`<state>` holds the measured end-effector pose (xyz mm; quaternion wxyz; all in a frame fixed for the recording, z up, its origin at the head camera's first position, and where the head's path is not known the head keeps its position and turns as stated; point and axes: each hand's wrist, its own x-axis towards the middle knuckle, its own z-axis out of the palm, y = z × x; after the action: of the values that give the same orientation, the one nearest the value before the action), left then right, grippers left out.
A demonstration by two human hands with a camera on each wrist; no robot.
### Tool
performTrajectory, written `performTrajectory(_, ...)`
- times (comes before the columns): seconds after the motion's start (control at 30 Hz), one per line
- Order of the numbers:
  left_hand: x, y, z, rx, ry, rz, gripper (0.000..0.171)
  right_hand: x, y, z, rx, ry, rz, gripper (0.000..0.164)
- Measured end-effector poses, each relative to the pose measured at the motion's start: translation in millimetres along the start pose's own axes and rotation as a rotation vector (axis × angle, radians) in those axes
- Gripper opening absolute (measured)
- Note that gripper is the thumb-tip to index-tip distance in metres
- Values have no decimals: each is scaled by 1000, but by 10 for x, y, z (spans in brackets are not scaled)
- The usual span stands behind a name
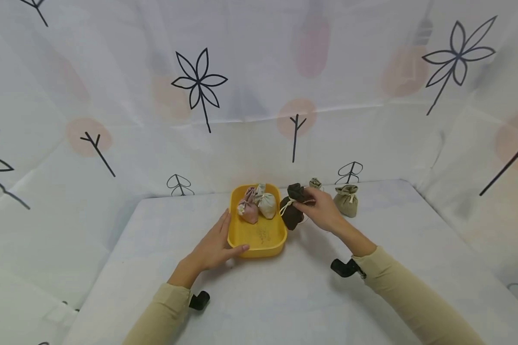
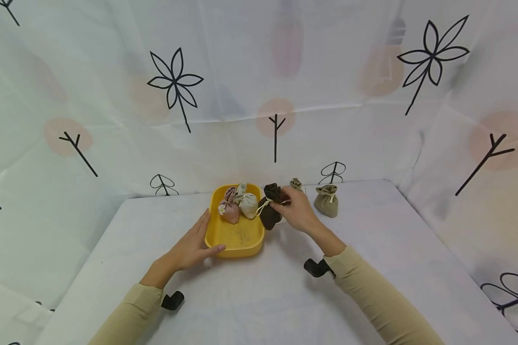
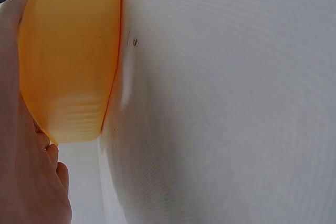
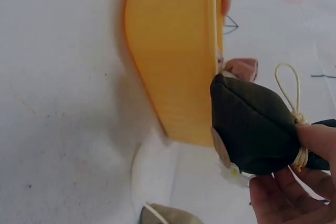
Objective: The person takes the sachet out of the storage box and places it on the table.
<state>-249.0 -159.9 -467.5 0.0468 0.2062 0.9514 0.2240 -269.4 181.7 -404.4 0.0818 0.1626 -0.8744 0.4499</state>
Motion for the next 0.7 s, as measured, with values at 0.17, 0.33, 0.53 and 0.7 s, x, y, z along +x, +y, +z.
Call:
performTrajectory(0.17, 1, -3, -8, -3, 1, -1, 122, -7, 102, -29, -31, 8, 8, 30)
performTrajectory(0.33, 4, -16, -7, -10, 4, -4, 122, -12, 258, -11, -81, 8, 42, 34)
performTrajectory(0.53, 9, -23, 9, -6, -1, -11, 122, -26, 462, 19, -91, 6, 76, 31)
performTrajectory(0.7, 5, -16, 0, -8, -3, -10, 122, -41, 567, -10, -94, 30, 89, 28)
